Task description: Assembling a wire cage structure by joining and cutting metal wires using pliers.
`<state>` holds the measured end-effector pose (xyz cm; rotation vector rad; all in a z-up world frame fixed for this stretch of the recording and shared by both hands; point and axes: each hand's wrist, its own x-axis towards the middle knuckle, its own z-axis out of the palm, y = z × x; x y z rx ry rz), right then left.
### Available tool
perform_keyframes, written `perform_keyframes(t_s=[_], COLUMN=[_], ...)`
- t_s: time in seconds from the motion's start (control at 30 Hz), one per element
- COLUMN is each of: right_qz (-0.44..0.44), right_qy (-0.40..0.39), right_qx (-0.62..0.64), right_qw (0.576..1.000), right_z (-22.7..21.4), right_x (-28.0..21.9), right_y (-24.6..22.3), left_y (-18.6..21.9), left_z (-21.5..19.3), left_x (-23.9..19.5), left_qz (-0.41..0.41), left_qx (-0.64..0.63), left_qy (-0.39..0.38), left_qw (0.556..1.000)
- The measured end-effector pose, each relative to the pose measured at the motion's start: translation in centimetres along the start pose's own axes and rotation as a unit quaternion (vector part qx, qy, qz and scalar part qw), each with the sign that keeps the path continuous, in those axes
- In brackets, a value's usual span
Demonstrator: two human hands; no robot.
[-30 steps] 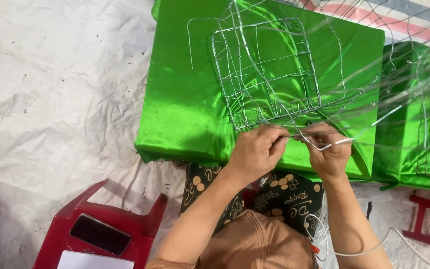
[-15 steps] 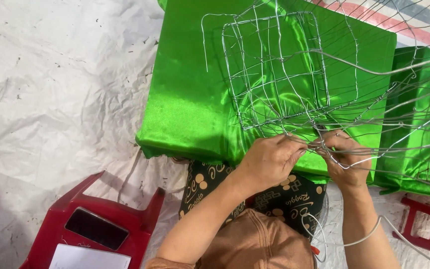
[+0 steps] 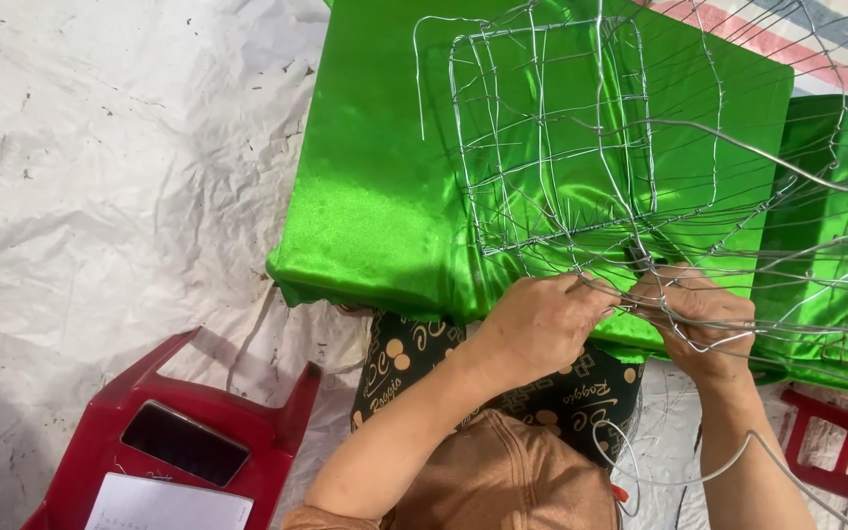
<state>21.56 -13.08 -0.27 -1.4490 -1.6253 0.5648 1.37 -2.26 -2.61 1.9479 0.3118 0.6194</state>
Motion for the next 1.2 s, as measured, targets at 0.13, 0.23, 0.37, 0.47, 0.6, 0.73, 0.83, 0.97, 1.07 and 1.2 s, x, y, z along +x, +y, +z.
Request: perform_keyframes(t_s=[0.13, 0.23, 0.37, 0.47, 0.6, 0.73, 0.83, 0.97, 1.07, 1.2], right_qz=[-0.004, -0.011, 0.029, 0.023, -0.049, -0.043, -0.061, -0.050, -0.074, -0.067], right_qy=[0.000, -0.005, 0.009, -0.002, -0.028, -0.029, -0.032, -0.043, -0.051, -0.037], right_qx=[-0.002, 0.006, -0.001, -0.006, -0.132, -0.106, -0.120, -0.207, -0.223, -0.230], right_qw=[1.000, 1.000, 1.000, 1.000, 0.990, 0.993, 0.990, 0.976, 0.971, 0.970], right_z=[0.1, 0.2, 0.3, 0.3, 0.0, 0.3, 0.4, 0.1, -0.2, 0.1], right_x=[0.1, 0.3, 0.5, 1.2, 1.0, 1.2, 1.5, 1.5, 1.7, 1.7], right_y=[-0.4, -0.7, -1.2, -1.9, -2.4, -2.8, -2.8, -2.8, -1.9, -0.4], left_y=[0.0, -0.2, 0.5, 1.2, 1.8, 1.1, 1.1, 1.0, 0.8, 1.0], left_z=[0.0, 0.4, 0.3, 0.1, -0.2, 0.3, 0.3, 0.6, 0.5, 0.2], left_x=[-0.1, -0.2, -0.3, -0.3, -0.3, -0.4, -0.3, 0.1, 0.4, 1.1], left_qz=[-0.010, 0.000, 0.018, 0.010, -0.007, -0.027, -0.045, -0.022, -0.025, -0.063], left_qx=[0.004, 0.005, 0.005, 0.014, 0.030, 0.031, 0.024, 0.022, 0.013, 0.057], left_qy=[-0.010, 0.009, 0.066, 0.089, 0.093, 0.049, 0.036, 0.092, 0.108, 0.074], left_qw=[1.000, 1.000, 0.998, 0.996, 0.995, 0.998, 0.998, 0.995, 0.994, 0.994])
